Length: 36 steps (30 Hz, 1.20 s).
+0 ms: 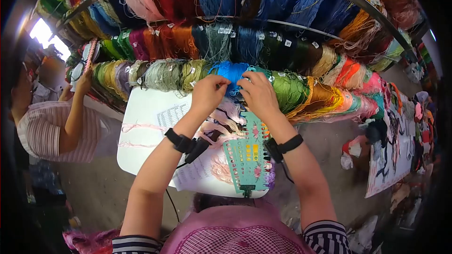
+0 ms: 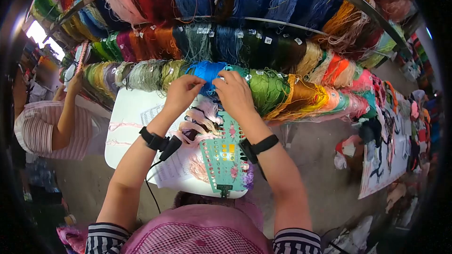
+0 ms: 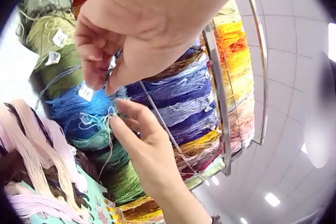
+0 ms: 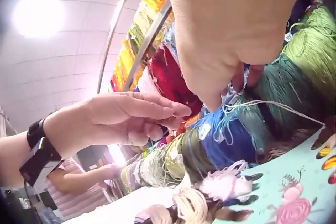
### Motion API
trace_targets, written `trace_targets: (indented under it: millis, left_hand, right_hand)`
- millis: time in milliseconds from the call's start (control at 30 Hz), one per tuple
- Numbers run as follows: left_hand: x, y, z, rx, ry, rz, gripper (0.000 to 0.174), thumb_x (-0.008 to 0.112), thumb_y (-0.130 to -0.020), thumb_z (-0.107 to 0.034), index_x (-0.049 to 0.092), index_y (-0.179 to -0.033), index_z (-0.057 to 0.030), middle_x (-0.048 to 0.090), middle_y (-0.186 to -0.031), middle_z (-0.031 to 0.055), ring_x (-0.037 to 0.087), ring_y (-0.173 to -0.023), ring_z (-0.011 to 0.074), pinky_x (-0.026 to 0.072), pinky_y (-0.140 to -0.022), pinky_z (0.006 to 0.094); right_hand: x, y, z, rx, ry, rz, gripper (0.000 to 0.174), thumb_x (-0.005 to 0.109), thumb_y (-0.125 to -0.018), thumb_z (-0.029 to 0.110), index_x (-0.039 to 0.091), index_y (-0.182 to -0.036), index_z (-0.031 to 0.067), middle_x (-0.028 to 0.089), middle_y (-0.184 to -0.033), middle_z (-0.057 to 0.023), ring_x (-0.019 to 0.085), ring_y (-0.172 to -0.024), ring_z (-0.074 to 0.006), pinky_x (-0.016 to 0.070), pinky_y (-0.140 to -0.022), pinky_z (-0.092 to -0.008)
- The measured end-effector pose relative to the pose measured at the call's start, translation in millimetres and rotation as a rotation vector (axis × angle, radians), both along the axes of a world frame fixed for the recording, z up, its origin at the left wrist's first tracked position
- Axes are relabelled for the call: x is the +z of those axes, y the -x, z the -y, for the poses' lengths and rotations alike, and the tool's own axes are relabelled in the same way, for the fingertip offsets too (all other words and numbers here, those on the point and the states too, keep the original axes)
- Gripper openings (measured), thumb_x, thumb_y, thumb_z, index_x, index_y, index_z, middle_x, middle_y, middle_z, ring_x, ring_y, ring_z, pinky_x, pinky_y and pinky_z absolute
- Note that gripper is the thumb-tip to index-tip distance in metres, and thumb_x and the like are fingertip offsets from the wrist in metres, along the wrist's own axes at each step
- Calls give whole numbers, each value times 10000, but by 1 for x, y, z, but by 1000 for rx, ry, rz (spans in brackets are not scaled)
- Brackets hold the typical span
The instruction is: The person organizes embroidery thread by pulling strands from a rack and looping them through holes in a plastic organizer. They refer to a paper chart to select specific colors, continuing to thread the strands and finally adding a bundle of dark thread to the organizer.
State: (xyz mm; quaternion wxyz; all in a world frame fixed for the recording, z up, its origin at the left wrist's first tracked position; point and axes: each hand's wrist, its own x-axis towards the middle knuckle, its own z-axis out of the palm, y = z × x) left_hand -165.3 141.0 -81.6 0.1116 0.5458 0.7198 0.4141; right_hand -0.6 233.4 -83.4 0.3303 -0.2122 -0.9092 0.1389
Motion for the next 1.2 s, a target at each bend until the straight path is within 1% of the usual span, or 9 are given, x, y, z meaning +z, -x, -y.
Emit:
trace_targets:
  millis: [167,400,567,667,833,933,1000,1067,1200]
  left_hand:
    - [-12,-9,-18,142,-6,-84,171,725,-752,-219,711,-777,-51,671,-766,120,647,-681,288,491,-621,382]
    - [-14,-9,-27,118,-24,-120,156,714,-730,-200,679,-731,-47,661,-750,111,630,-650,280,478,-598,381]
    - [-21,11,-15,-91,-7,224,113,675,-738,-114,622,-710,-19,592,-664,29,536,-583,107,419,-554,261]
    - [-18,6,5,-160,59,404,96,664,-756,-81,614,-712,-12,577,-691,-1,500,-614,50,401,-560,218]
    - [-17,-10,36,-288,-53,522,65,648,-755,-45,602,-718,-18,543,-706,6,481,-598,62,397,-552,219]
    - [-9,-15,48,-293,-51,448,62,646,-728,-23,587,-714,-13,510,-699,18,470,-571,83,398,-538,232]
    - [-9,-16,52,-298,-59,452,66,645,-729,-20,581,-717,-10,511,-707,17,479,-580,82,407,-545,231]
    - [-9,-18,57,-302,-40,458,64,642,-730,-13,579,-719,-8,511,-706,18,484,-583,81,413,-549,231]
    - [-9,-18,60,-349,-18,489,31,618,-752,-5,593,-771,-5,532,-749,34,520,-628,94,437,-576,239]
  right_hand:
    - [-6,-12,9,-23,-127,85,183,626,-766,76,643,-947,100,576,-1195,-93,516,-1138,-289,422,-920,-419]
    - [0,-9,21,-55,-72,90,187,641,-759,70,641,-944,98,564,-1212,-100,498,-1169,-296,402,-952,-427]
    - [7,-17,40,-68,50,-57,126,666,-755,65,652,-881,70,605,-1095,-99,522,-1085,-300,428,-907,-409]
    - [4,-15,47,-167,189,-141,59,666,-785,90,657,-829,53,630,-972,-108,566,-917,-282,452,-827,-379]
    - [-26,6,43,-141,963,-199,202,681,-847,226,656,-844,26,603,-865,-114,557,-689,-210,454,-682,-337]
    - [-19,22,53,-361,553,-334,291,715,-819,296,647,-895,23,582,-882,-121,547,-714,-199,453,-655,-337]
    - [-15,28,52,-419,557,-277,342,752,-772,317,642,-934,36,572,-915,-142,546,-765,-236,454,-703,-351]
    - [-25,36,43,-383,62,-240,326,758,-756,295,647,-924,39,571,-916,-137,540,-823,-280,444,-764,-362]
    - [-18,37,38,-336,141,-135,301,746,-756,259,637,-916,28,585,-882,-136,536,-861,-314,425,-818,-376]
